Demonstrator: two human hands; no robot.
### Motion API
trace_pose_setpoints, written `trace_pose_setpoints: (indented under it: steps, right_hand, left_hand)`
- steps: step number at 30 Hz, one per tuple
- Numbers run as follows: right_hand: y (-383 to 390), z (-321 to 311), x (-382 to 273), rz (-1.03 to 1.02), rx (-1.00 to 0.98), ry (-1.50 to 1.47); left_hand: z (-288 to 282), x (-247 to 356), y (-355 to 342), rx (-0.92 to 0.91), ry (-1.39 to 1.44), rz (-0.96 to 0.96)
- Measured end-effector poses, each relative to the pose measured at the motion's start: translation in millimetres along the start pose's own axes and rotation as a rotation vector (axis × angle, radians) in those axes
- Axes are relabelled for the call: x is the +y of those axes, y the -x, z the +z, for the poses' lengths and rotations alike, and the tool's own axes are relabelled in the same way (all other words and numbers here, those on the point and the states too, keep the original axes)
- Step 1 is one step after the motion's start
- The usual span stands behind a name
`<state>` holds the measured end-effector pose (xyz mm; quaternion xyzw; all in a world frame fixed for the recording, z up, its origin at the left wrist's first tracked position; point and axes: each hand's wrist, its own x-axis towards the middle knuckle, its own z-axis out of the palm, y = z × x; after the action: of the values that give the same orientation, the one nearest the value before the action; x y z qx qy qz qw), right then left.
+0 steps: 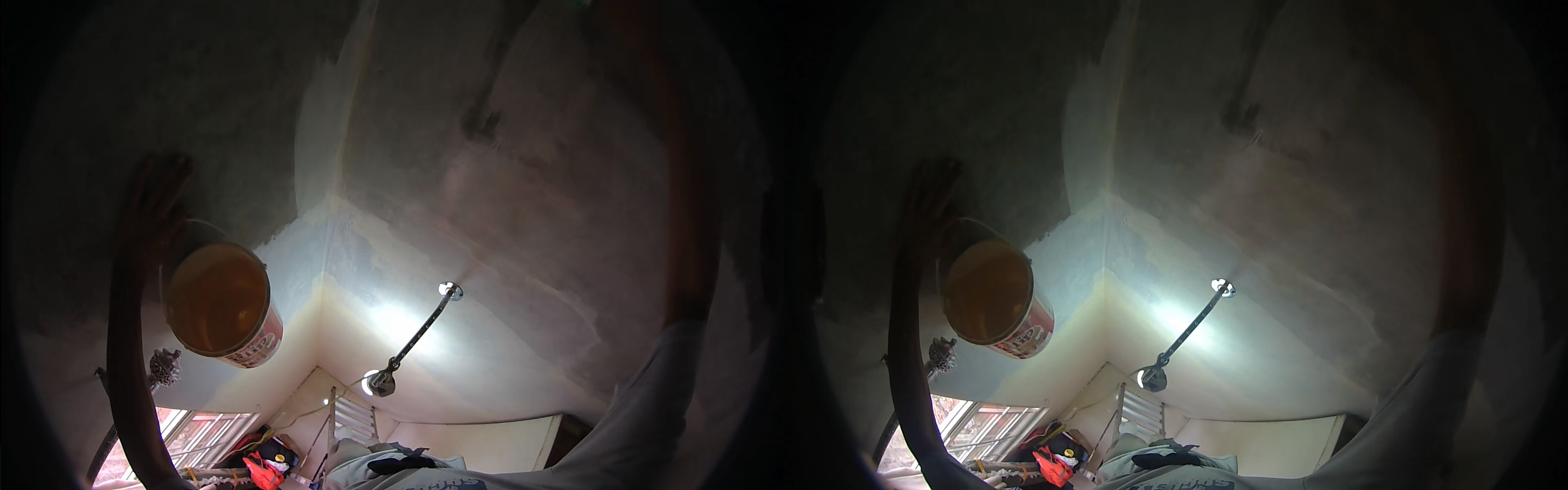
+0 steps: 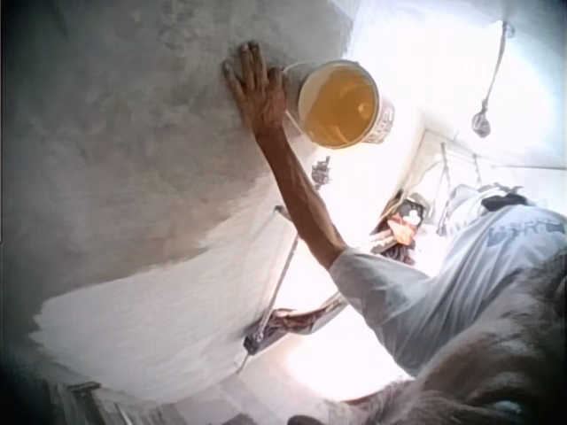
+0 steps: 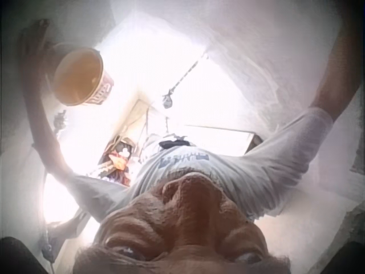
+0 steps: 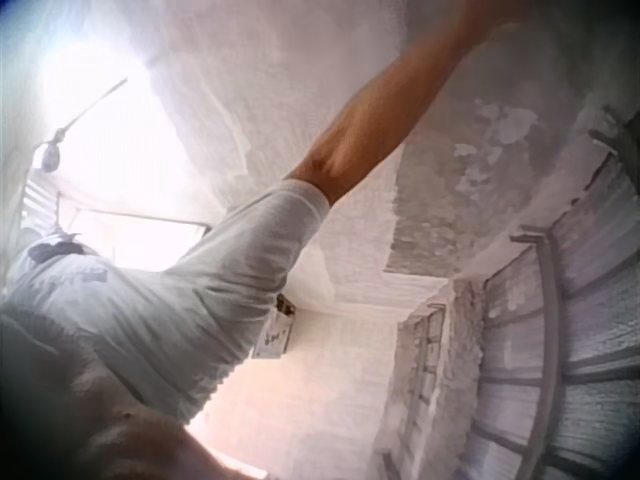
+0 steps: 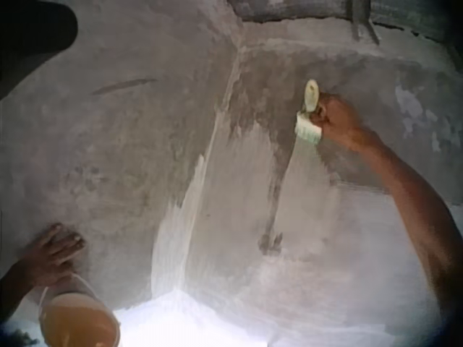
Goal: The person paints a ceiling using a brush and a bucket of paint. They repeatedly dip the brush into the bucket and apply paint to the ceiling surface in a repetitive motion.
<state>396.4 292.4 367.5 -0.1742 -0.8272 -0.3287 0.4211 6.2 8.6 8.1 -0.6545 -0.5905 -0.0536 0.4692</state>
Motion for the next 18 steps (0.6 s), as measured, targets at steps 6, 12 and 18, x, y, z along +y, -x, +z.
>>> trace_pose_setpoints:
  steps: [6,12,18]
  right_hand:
    - [-1.6,-3.6,-8.0,-0.487,0.133,0.471]
    - [90.0,67.9,-15.4,-0.539,-0.067,0.518]
    - [174.4,132.8,-38.2,-0.607,0.002,0.105]
  left_hand:
    - [-3.4,1.2,2.0,-0.160,0.037,-0.049]
    - [10.3,3.9,-2.6,0.044,-0.013,-0.002]
    - [4.3,2.2,7.4,-0.063,-0.033,-0.031]
